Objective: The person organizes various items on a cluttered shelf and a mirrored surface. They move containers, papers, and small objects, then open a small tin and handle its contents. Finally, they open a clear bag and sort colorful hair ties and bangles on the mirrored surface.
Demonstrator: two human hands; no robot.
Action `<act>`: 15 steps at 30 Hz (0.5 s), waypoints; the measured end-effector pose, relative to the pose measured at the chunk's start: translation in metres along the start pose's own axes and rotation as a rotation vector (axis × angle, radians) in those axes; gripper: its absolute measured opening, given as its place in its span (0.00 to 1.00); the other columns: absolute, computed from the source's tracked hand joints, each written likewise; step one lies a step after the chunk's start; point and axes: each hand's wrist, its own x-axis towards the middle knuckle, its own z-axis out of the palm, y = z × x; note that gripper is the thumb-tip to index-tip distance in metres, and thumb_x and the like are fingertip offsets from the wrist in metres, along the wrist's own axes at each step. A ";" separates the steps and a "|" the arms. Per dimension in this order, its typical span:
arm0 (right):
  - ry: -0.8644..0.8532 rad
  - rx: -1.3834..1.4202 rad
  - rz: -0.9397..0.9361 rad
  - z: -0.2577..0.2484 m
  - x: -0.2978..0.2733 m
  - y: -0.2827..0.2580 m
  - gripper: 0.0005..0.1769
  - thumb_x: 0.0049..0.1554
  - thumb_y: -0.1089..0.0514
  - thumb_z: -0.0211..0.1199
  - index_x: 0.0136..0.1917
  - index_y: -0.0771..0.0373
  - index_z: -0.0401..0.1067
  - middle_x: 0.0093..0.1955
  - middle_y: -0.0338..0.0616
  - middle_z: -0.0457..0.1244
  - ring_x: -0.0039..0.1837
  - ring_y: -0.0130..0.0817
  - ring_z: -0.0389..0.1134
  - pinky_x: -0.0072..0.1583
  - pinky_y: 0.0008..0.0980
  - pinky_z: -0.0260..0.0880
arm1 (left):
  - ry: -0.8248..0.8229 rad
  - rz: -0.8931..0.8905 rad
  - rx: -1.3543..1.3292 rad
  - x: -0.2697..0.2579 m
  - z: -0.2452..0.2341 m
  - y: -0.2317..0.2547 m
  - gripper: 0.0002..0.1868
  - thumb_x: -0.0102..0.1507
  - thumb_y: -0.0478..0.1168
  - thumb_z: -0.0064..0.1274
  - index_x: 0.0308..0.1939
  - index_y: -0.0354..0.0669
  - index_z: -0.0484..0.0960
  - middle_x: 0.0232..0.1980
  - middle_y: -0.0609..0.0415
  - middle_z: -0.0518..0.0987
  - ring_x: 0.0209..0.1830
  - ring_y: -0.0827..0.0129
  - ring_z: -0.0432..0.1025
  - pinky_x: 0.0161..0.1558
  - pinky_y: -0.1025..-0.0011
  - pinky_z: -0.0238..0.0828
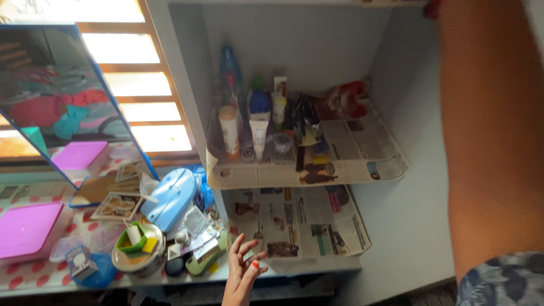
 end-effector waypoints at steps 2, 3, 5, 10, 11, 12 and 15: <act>0.004 0.096 -0.003 -0.011 -0.020 -0.027 0.04 0.63 0.63 0.60 0.49 0.62 0.75 0.49 0.49 0.69 0.54 0.43 0.70 0.56 0.44 0.70 | -0.021 0.005 -0.007 -0.004 0.009 0.015 0.43 0.63 0.45 0.49 0.78 0.48 0.46 0.72 0.44 0.63 0.64 0.54 0.71 0.55 0.61 0.73; 0.004 0.156 -0.005 -0.021 -0.028 -0.040 0.03 0.62 0.63 0.60 0.48 0.62 0.75 0.49 0.49 0.69 0.54 0.42 0.70 0.56 0.43 0.70 | -0.030 0.009 0.013 -0.007 0.013 0.021 0.42 0.64 0.45 0.49 0.78 0.47 0.47 0.72 0.45 0.63 0.64 0.56 0.71 0.56 0.62 0.72; -0.006 0.285 -0.015 -0.047 -0.042 -0.068 0.02 0.62 0.64 0.61 0.48 0.62 0.74 0.50 0.47 0.69 0.55 0.41 0.69 0.57 0.42 0.69 | -0.040 0.016 0.053 -0.016 0.019 0.033 0.39 0.65 0.44 0.48 0.78 0.46 0.49 0.72 0.47 0.63 0.65 0.59 0.70 0.57 0.64 0.71; -0.119 0.748 -0.061 -0.086 -0.095 -0.129 0.01 0.60 0.65 0.63 0.46 0.60 0.74 0.50 0.44 0.69 0.56 0.37 0.69 0.59 0.39 0.69 | -0.020 0.006 0.255 -0.042 0.017 0.042 0.26 0.66 0.41 0.51 0.68 0.42 0.69 0.66 0.52 0.71 0.65 0.65 0.71 0.58 0.69 0.70; -0.163 0.849 -0.068 -0.079 -0.113 -0.137 0.02 0.60 0.65 0.63 0.46 0.60 0.73 0.50 0.43 0.69 0.57 0.36 0.69 0.59 0.38 0.69 | -0.004 -0.006 0.322 -0.049 0.014 0.041 0.23 0.66 0.41 0.52 0.65 0.41 0.74 0.64 0.52 0.73 0.64 0.67 0.71 0.57 0.70 0.71; -0.234 0.923 -0.084 -0.064 -0.135 -0.145 0.02 0.59 0.65 0.63 0.46 0.60 0.73 0.50 0.42 0.69 0.57 0.36 0.69 0.60 0.38 0.69 | 0.013 -0.013 0.355 -0.056 0.009 0.040 0.21 0.65 0.41 0.53 0.63 0.42 0.76 0.63 0.53 0.73 0.63 0.67 0.72 0.57 0.70 0.71; -0.648 1.191 -0.036 0.009 -0.218 -0.172 0.05 0.55 0.65 0.63 0.45 0.63 0.77 0.49 0.43 0.71 0.51 0.31 0.72 0.51 0.24 0.75 | 0.106 -0.035 0.421 -0.076 -0.006 0.039 0.18 0.64 0.40 0.55 0.57 0.42 0.80 0.60 0.53 0.74 0.61 0.67 0.72 0.56 0.70 0.72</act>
